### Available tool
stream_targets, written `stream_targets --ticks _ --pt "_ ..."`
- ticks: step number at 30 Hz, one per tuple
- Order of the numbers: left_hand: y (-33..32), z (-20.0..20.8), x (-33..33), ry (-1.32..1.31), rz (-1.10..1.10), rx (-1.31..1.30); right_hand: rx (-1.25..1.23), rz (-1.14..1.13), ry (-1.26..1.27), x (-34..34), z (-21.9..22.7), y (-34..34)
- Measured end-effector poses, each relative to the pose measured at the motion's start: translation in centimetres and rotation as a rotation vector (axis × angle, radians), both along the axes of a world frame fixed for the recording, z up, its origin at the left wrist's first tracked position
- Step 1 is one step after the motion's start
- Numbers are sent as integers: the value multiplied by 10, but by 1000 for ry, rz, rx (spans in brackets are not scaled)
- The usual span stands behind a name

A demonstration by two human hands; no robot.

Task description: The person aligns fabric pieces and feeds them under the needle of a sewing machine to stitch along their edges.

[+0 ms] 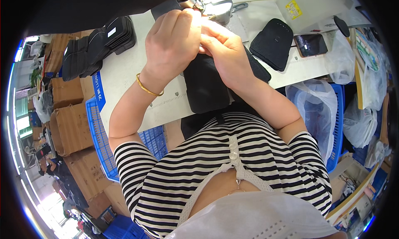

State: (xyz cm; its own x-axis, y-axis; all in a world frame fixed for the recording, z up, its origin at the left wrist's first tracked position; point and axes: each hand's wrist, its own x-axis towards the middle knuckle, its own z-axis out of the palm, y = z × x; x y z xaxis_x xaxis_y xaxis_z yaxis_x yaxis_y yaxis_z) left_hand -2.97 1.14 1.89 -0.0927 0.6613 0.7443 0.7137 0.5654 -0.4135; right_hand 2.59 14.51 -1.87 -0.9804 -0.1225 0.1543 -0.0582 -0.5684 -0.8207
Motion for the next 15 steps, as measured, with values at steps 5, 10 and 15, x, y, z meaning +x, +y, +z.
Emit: stream_targets --ticks 5,10,15 --pt "3 -1 2 11 12 12 -5 -8 19 1 1 0" --pt "5 -2 7 -69 94 -1 81 -28 10 1 -1 4" --pt "-2 -7 2 -6 105 56 49 -35 -12 6 0 5"
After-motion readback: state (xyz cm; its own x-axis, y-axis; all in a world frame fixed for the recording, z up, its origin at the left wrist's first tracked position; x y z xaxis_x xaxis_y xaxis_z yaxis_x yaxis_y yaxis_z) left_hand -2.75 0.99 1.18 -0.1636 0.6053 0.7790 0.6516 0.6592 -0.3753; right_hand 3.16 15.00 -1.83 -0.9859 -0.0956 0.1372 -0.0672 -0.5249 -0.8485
